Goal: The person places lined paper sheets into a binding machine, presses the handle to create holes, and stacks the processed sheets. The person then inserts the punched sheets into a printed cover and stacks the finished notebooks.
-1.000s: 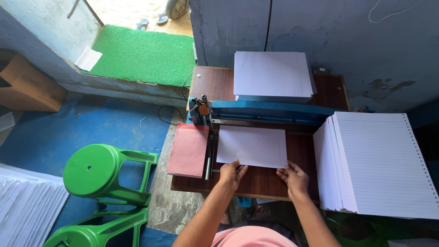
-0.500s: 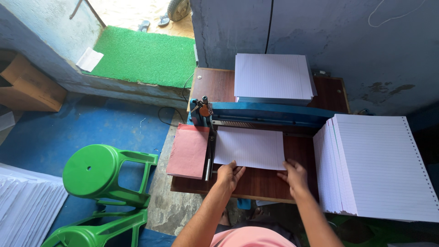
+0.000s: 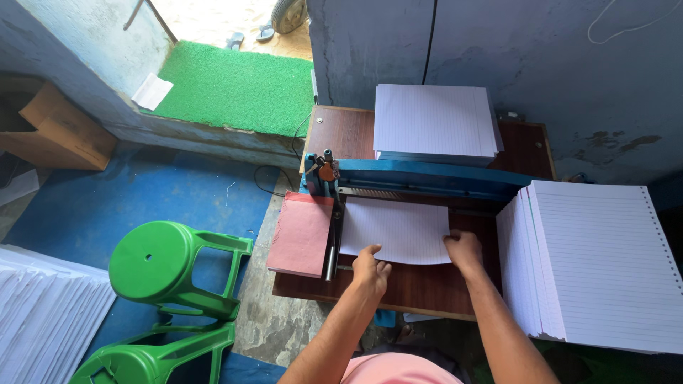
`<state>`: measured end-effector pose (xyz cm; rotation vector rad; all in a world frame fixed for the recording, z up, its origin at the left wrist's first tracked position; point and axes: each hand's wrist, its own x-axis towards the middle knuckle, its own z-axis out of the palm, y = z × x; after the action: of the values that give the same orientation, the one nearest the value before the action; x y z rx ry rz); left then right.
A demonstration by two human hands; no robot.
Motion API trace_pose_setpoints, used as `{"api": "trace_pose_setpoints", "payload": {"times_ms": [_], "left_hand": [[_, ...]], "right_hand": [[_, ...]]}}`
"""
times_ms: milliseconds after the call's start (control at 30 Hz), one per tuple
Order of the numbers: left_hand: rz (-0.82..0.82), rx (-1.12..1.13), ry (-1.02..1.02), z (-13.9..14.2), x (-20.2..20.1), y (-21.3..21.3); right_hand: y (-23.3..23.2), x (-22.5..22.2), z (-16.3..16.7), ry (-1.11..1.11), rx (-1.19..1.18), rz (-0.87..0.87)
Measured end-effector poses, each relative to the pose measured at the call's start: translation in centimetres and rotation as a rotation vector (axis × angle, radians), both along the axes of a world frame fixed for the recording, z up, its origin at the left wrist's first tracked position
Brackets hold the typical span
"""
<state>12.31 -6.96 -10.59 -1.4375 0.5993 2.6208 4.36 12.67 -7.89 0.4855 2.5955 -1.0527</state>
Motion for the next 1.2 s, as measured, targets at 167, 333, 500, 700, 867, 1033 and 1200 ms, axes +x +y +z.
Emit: {"api": "trace_pose_setpoints", "payload": {"times_ms": [167, 333, 500, 700, 867, 1033, 1200], "left_hand": [[0.021, 0.058, 0.034, 0.3, 0.3, 0.0], [0.100, 0.100, 0.017, -0.5, 0.6, -0.3], [0.037, 0.092, -0.017, -0.7, 1.0, -0.7], [0.062, 0.117, 0.032, -1.0, 1.7, -0.9], [0.045, 0.160, 0.084, -1.2, 1.8, -1.5], [0.042, 0.163, 0.076, -0.9, 1.9, -1.9], [0.041, 0.164, 0.067, -0.4, 2.1, -2.0]], "right_hand": [[0.4, -0.1, -0.4, -0.005, -0.177, -0.073], [-0.4, -0.2, -0.6, 0.075, -0.035, 0.029], [-0.4, -0.1, -0.5, 0.050, -0.020, 0.038], [-0.7, 0.6, -0.7, 0.128, -0.069, 0.030], [-0.9, 1.3, -0.7, 0.163, -0.091, 0.043], [-1.3, 1.6, -0.4, 0.207, -0.104, 0.054], [-1.5, 1.7, 0.1, 0.190, -0.121, 0.057]]}}
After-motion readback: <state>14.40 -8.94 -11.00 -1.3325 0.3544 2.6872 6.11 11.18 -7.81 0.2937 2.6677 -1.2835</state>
